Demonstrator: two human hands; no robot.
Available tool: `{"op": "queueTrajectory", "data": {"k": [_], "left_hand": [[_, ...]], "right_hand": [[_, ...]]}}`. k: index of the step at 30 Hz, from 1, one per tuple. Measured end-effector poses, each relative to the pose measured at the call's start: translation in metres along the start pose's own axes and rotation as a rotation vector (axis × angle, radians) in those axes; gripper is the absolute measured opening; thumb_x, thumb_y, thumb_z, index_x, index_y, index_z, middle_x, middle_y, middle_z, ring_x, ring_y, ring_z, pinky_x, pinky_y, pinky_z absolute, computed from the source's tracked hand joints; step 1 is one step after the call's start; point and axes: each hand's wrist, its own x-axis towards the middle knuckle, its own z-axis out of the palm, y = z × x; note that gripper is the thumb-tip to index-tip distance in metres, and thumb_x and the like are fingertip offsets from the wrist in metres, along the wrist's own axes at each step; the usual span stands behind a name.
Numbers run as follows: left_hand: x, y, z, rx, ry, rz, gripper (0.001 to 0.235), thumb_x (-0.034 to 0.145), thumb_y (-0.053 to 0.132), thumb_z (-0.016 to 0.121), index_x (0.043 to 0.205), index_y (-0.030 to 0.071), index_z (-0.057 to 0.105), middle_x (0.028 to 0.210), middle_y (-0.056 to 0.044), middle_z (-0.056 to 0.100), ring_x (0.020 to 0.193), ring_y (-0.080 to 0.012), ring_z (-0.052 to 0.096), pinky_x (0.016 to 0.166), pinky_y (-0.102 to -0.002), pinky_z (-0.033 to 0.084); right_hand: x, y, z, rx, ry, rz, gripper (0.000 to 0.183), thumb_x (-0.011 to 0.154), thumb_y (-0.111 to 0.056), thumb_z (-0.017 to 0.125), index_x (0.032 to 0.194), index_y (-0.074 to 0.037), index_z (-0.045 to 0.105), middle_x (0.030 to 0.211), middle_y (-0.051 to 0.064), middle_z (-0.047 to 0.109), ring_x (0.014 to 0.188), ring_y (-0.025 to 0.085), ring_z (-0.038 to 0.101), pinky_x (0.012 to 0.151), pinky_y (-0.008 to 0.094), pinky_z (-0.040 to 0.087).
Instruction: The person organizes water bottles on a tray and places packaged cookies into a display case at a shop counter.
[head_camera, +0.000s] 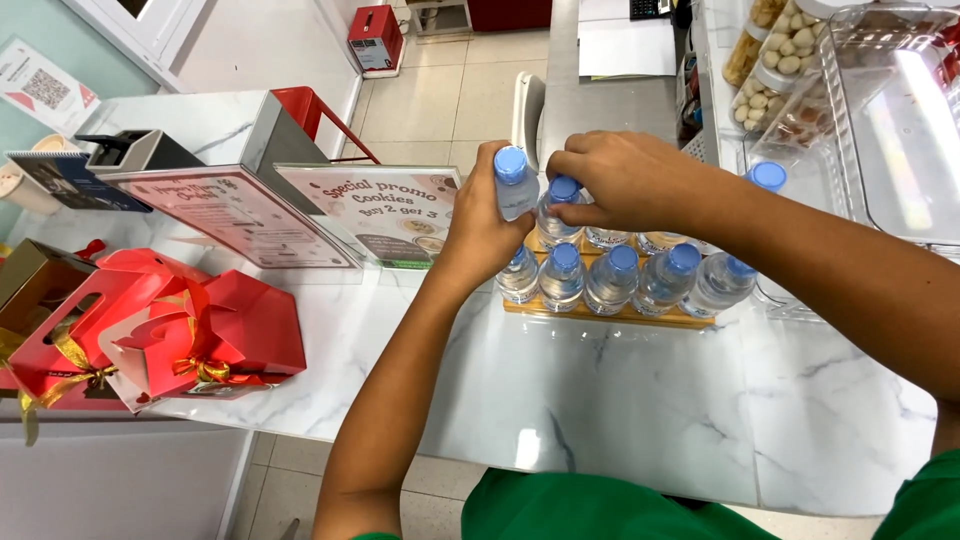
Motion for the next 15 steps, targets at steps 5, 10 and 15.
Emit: {"op": "queueTrajectory", "data": {"k": [5, 10, 15], "left_hand": [[-0.003, -0.010, 0.008, -0.047, 0.004, -0.033, 0.070, 0.074, -0.004, 0.077, 0.132, 0.010, 0.041, 0.118, -0.019, 0.066, 0.116, -0.0382, 0.068, 0.092, -0.046, 0.055], [-0.005, -0.023, 0.014, -0.128, -0.014, -0.067, 0.064, 0.077, -0.002, 0.076, 0.129, 0.010, 0.041, 0.116, -0.017, 0.067, 0.114, -0.0347, 0.071, 0.092, -0.044, 0.056], [-0.007, -0.035, 0.020, -0.221, -0.028, -0.124, 0.062, 0.078, 0.000, 0.075, 0.128, 0.011, 0.041, 0.110, -0.013, 0.067, 0.107, -0.0254, 0.071, 0.090, -0.039, 0.056]], "right_hand": [[-0.001, 0.003, 0.005, 0.025, -0.002, 0.023, 0.044, 0.087, -0.043, 0.075, 0.108, -0.005, 0.071, 0.092, 0.015, 0.072, 0.079, 0.032, 0.072, 0.070, 0.045, 0.058], [-0.003, 0.008, 0.010, 0.080, 0.033, -0.022, 0.045, 0.089, -0.042, 0.074, 0.110, -0.002, 0.069, 0.095, 0.017, 0.073, 0.074, 0.032, 0.074, 0.067, 0.044, 0.059], [-0.003, 0.012, 0.017, 0.082, 0.017, -0.006, 0.047, 0.089, -0.043, 0.073, 0.110, -0.002, 0.069, 0.093, 0.017, 0.072, 0.072, 0.030, 0.075, 0.066, 0.042, 0.060]]}}
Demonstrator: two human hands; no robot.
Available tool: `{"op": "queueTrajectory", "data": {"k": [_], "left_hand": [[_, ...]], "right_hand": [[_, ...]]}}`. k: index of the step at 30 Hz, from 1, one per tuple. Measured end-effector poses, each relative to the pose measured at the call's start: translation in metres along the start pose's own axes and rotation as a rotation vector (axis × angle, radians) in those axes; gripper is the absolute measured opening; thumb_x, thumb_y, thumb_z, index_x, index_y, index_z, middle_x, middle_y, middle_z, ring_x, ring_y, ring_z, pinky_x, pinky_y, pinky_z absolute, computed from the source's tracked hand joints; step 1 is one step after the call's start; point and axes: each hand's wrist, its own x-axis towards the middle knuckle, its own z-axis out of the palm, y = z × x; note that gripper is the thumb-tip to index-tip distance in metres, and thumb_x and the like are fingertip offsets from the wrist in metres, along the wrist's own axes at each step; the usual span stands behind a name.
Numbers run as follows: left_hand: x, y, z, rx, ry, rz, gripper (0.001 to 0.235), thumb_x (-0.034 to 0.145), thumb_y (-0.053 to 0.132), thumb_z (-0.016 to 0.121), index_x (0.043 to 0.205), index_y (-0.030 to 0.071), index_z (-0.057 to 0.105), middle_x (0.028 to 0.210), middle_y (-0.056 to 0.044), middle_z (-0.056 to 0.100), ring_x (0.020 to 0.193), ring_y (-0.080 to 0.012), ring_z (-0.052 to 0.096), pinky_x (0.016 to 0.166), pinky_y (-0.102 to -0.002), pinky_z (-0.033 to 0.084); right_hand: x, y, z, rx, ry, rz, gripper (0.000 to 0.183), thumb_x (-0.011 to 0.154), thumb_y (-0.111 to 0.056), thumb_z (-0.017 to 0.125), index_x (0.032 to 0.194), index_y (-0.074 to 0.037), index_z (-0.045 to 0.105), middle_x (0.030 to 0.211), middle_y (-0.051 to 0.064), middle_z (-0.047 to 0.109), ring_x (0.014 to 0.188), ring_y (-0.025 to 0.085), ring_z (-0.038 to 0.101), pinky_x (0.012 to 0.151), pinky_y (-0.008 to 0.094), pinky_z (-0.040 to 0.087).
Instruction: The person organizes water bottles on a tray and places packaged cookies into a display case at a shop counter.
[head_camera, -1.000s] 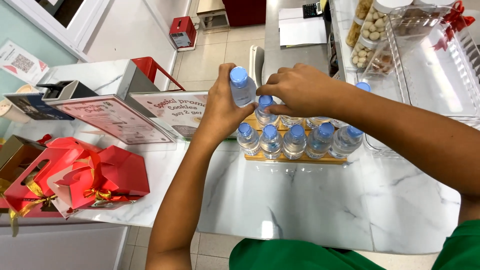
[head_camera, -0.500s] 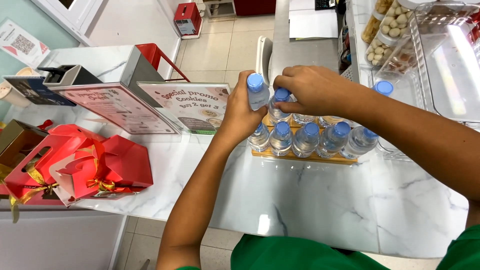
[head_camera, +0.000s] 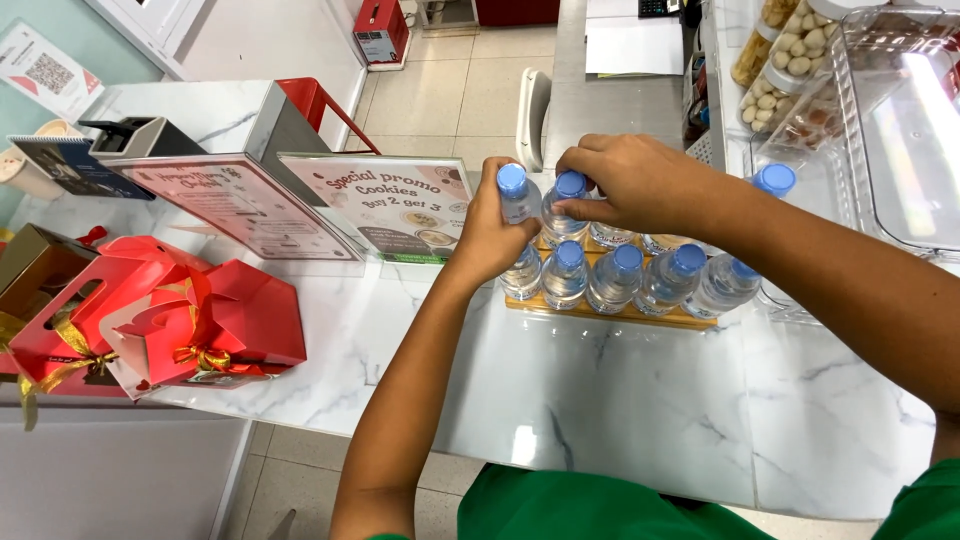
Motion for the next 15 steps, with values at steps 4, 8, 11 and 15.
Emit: {"op": "queueTrajectory", "data": {"k": [4, 8, 11, 15], "left_hand": [[-0.001, -0.003, 0.002, -0.037, 0.014, 0.011, 0.059, 0.079, 0.002, 0.074, 0.129, 0.011, 0.043, 0.108, -0.012, 0.067, 0.105, -0.0233, 0.070, 0.090, -0.039, 0.056], [-0.001, -0.002, 0.008, -0.105, 0.052, -0.012, 0.056, 0.085, 0.010, 0.073, 0.134, 0.010, 0.045, 0.114, -0.013, 0.064, 0.105, -0.0241, 0.067, 0.090, -0.039, 0.056], [-0.001, -0.003, 0.011, -0.043, 0.132, 0.182, 0.053, 0.093, 0.013, 0.075, 0.137, 0.006, 0.046, 0.126, -0.017, 0.062, 0.120, -0.0264, 0.062, 0.099, -0.040, 0.052], [-0.002, 0.019, 0.009, 0.017, 0.175, 0.235, 0.041, 0.096, 0.016, 0.072, 0.130, 0.002, 0.055, 0.124, -0.016, 0.067, 0.121, -0.0285, 0.066, 0.102, -0.040, 0.052]], "right_hand": [[-0.003, -0.002, -0.002, 0.021, 0.036, -0.031, 0.047, 0.089, -0.044, 0.073, 0.110, -0.002, 0.069, 0.092, 0.017, 0.072, 0.072, 0.031, 0.074, 0.065, 0.043, 0.059], [-0.005, -0.003, -0.005, 0.023, 0.061, -0.040, 0.047, 0.090, -0.045, 0.073, 0.110, -0.003, 0.070, 0.090, 0.016, 0.072, 0.070, 0.031, 0.073, 0.065, 0.043, 0.059], [-0.005, -0.005, -0.007, 0.033, 0.033, -0.006, 0.049, 0.089, -0.047, 0.073, 0.113, -0.004, 0.070, 0.089, 0.015, 0.071, 0.070, 0.030, 0.073, 0.065, 0.043, 0.058], [-0.009, -0.009, -0.014, 0.030, 0.050, 0.005, 0.053, 0.087, -0.049, 0.073, 0.116, -0.006, 0.071, 0.089, 0.014, 0.071, 0.080, 0.030, 0.071, 0.070, 0.044, 0.057]]}}
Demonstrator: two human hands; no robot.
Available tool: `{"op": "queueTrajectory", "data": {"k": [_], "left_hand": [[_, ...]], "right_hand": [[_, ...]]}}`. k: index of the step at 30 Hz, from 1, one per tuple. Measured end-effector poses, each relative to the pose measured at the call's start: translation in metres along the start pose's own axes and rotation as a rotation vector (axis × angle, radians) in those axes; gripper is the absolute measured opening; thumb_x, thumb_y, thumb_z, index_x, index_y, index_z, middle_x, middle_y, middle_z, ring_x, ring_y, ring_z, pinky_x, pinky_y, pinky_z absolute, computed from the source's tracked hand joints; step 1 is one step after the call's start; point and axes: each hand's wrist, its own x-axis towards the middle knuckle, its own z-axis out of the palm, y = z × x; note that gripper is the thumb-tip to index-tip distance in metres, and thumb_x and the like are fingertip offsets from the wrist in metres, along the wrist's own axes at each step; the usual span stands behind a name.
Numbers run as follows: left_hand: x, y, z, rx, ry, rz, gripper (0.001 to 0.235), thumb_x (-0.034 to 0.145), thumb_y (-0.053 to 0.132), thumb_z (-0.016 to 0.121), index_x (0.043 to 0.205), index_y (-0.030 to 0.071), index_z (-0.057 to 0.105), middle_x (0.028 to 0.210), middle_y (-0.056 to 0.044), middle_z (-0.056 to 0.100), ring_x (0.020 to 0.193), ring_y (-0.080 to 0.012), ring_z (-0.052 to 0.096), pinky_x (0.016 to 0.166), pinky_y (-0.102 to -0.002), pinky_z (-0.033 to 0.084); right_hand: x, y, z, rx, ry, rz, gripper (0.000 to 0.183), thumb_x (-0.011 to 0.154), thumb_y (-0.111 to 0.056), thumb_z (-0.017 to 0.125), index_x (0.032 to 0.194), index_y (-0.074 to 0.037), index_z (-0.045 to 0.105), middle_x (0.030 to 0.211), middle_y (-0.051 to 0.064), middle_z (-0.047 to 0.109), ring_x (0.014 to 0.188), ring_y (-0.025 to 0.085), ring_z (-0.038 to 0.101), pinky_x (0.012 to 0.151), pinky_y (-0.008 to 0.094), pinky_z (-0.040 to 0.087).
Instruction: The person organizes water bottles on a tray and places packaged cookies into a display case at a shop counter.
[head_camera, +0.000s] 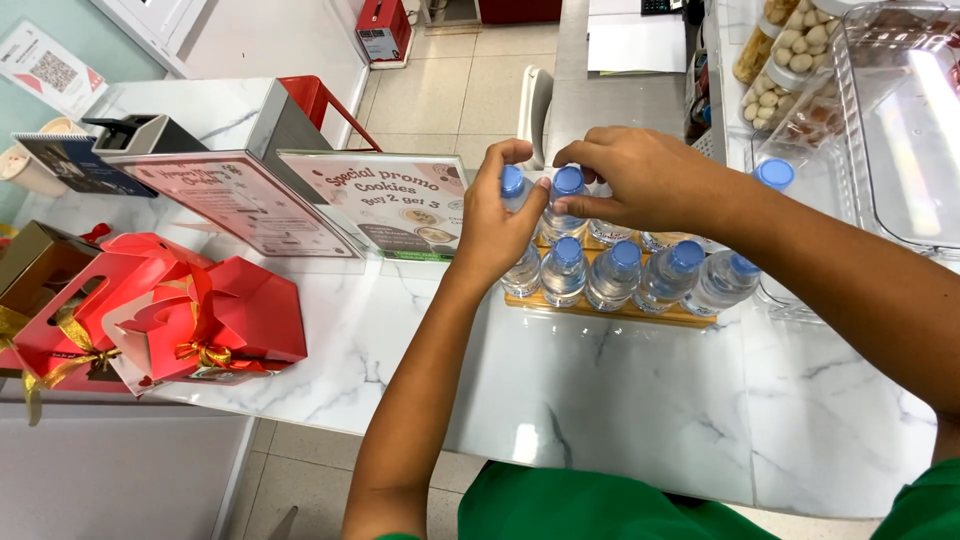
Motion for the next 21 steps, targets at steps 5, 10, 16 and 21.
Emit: {"op": "queueTrajectory", "data": {"k": [5, 10, 16, 21], "left_hand": [[0.002, 0.008, -0.003, 0.109, -0.008, 0.042, 0.032, 0.097, 0.017, 0.070, 0.123, 0.002, 0.061, 0.121, -0.016, 0.066, 0.118, -0.0295, 0.066, 0.099, -0.040, 0.052], [0.004, 0.011, -0.001, 0.127, -0.001, 0.082, 0.027, 0.098, 0.017, 0.068, 0.120, 0.002, 0.064, 0.120, -0.015, 0.067, 0.115, -0.0293, 0.068, 0.097, -0.039, 0.052], [0.007, 0.018, 0.001, 0.129, -0.019, 0.132, 0.022, 0.102, 0.019, 0.066, 0.117, 0.003, 0.068, 0.116, -0.013, 0.069, 0.110, -0.0292, 0.068, 0.094, -0.039, 0.053], [0.009, 0.017, 0.006, 0.217, -0.011, 0.219, 0.022, 0.099, 0.022, 0.073, 0.111, 0.003, 0.073, 0.110, -0.013, 0.072, 0.107, -0.0288, 0.066, 0.091, -0.038, 0.052]], "right_hand": [[-0.025, 0.010, -0.027, -0.068, 0.114, 0.003, 0.054, 0.092, -0.050, 0.069, 0.120, -0.005, 0.071, 0.097, 0.015, 0.070, 0.093, 0.031, 0.067, 0.079, 0.045, 0.055], [-0.070, 0.034, -0.051, -0.263, 0.136, 0.119, 0.050, 0.093, -0.053, 0.067, 0.118, -0.010, 0.073, 0.102, 0.012, 0.070, 0.101, 0.031, 0.067, 0.085, 0.046, 0.055], [-0.108, 0.056, -0.057, -0.323, -0.157, 0.485, 0.055, 0.083, -0.056, 0.072, 0.120, -0.017, 0.073, 0.108, 0.010, 0.068, 0.098, 0.029, 0.070, 0.083, 0.045, 0.058], [-0.119, 0.068, -0.047, -0.131, -0.099, 0.437, 0.039, 0.087, -0.033, 0.074, 0.120, -0.013, 0.073, 0.104, 0.010, 0.069, 0.085, 0.025, 0.075, 0.078, 0.040, 0.060]]}}
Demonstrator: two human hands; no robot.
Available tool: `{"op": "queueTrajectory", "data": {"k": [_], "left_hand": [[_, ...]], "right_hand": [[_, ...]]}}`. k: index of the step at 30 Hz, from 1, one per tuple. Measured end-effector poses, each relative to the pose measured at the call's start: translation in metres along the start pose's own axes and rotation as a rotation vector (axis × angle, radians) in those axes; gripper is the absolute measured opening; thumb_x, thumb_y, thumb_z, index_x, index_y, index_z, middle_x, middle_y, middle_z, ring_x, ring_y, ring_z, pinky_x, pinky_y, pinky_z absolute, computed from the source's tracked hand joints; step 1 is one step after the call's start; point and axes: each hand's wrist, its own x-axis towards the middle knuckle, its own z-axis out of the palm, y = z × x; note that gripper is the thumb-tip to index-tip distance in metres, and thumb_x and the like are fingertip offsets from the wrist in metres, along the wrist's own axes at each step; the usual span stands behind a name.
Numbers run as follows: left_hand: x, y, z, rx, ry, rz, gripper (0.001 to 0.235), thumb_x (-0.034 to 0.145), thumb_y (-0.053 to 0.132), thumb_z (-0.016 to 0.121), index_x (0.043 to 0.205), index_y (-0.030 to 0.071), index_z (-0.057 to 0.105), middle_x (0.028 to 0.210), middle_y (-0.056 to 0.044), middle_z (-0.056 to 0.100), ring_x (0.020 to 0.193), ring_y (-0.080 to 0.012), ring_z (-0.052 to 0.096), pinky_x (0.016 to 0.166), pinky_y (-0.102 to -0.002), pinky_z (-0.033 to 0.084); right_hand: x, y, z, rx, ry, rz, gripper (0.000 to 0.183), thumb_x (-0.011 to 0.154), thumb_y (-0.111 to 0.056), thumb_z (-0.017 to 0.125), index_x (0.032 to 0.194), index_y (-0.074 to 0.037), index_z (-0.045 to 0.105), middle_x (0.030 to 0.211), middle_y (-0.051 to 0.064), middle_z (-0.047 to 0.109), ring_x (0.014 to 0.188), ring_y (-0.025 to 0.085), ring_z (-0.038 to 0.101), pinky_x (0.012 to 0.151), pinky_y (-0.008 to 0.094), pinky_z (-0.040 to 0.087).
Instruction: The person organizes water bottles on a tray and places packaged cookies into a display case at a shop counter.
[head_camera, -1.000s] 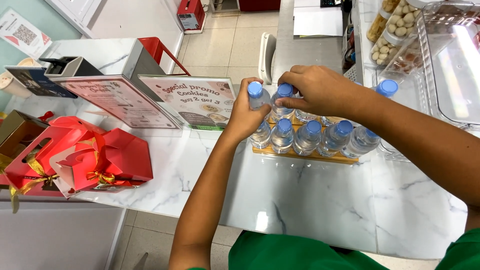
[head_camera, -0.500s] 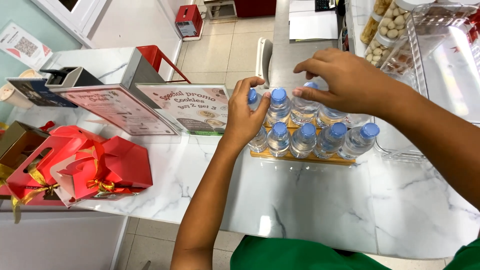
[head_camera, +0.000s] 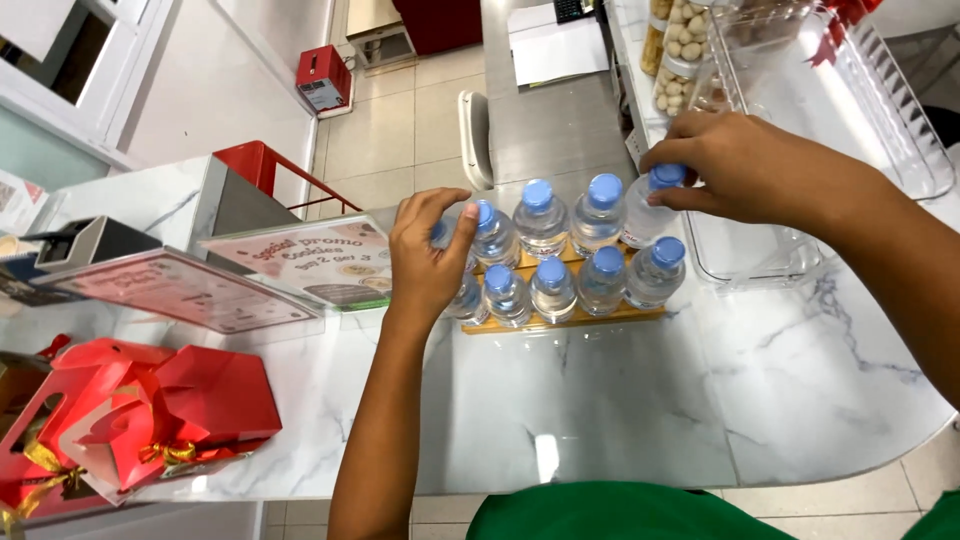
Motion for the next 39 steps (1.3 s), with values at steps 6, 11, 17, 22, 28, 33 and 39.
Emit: {"op": "queueTrajectory", "data": {"k": [6, 11, 17, 22, 28, 33, 39], "left_hand": [[0.000, 0.001, 0.002, 0.042, -0.018, -0.021, 0.021, 0.099, 0.022, 0.072, 0.110, 0.004, 0.075, 0.110, -0.012, 0.073, 0.106, -0.0273, 0.066, 0.088, -0.037, 0.052], [-0.002, -0.003, 0.003, 0.060, -0.042, -0.042, 0.023, 0.100, 0.025, 0.072, 0.110, 0.005, 0.076, 0.109, -0.011, 0.073, 0.107, -0.0262, 0.066, 0.087, -0.037, 0.053], [-0.001, 0.000, 0.002, 0.065, -0.040, -0.033, 0.023, 0.101, 0.025, 0.071, 0.109, 0.004, 0.075, 0.109, -0.011, 0.073, 0.106, -0.0257, 0.066, 0.088, -0.037, 0.053], [0.002, 0.004, 0.003, 0.085, -0.024, -0.011, 0.019, 0.101, 0.022, 0.072, 0.109, 0.005, 0.075, 0.108, -0.010, 0.074, 0.106, -0.0253, 0.066, 0.088, -0.037, 0.053], [0.001, 0.007, 0.009, 0.089, 0.027, 0.018, 0.011, 0.099, 0.012, 0.073, 0.103, 0.003, 0.074, 0.105, -0.010, 0.073, 0.101, -0.0241, 0.065, 0.085, -0.035, 0.051], [0.003, 0.016, 0.012, 0.161, 0.025, 0.004, 0.007, 0.099, 0.010, 0.072, 0.100, 0.004, 0.074, 0.099, -0.008, 0.075, 0.095, -0.0227, 0.066, 0.082, -0.034, 0.050], [0.002, 0.025, 0.015, 0.194, 0.021, -0.012, 0.011, 0.100, 0.014, 0.073, 0.103, 0.003, 0.074, 0.102, -0.009, 0.074, 0.101, -0.0236, 0.068, 0.082, -0.034, 0.051]], "right_hand": [[-0.004, 0.000, -0.010, 0.016, -0.006, -0.092, 0.035, 0.086, -0.033, 0.080, 0.115, -0.014, 0.078, 0.094, 0.011, 0.069, 0.083, 0.026, 0.072, 0.075, 0.038, 0.060], [-0.003, -0.001, -0.011, 0.003, -0.074, -0.023, 0.038, 0.085, -0.027, 0.080, 0.121, -0.016, 0.074, 0.103, 0.007, 0.068, 0.089, 0.023, 0.074, 0.079, 0.036, 0.062], [-0.002, 0.008, -0.011, 0.016, -0.054, -0.103, 0.040, 0.084, -0.022, 0.080, 0.123, -0.017, 0.073, 0.109, 0.005, 0.069, 0.097, 0.023, 0.071, 0.086, 0.038, 0.058], [-0.003, 0.023, -0.006, 0.121, 0.103, -0.249, 0.040, 0.080, -0.020, 0.078, 0.118, -0.009, 0.072, 0.112, 0.010, 0.070, 0.101, 0.028, 0.070, 0.087, 0.041, 0.057], [-0.005, 0.031, -0.005, 0.167, 0.004, -0.207, 0.042, 0.082, -0.030, 0.079, 0.119, -0.011, 0.071, 0.110, 0.009, 0.071, 0.097, 0.030, 0.071, 0.084, 0.041, 0.058], [-0.001, 0.036, -0.004, 0.170, -0.049, -0.397, 0.040, 0.084, -0.025, 0.076, 0.120, -0.010, 0.069, 0.112, 0.010, 0.068, 0.106, 0.030, 0.066, 0.087, 0.043, 0.055], [0.001, 0.036, -0.006, 0.135, -0.097, -0.390, 0.045, 0.084, -0.027, 0.075, 0.126, -0.013, 0.067, 0.121, 0.008, 0.067, 0.116, 0.027, 0.060, 0.092, 0.043, 0.053]]}}
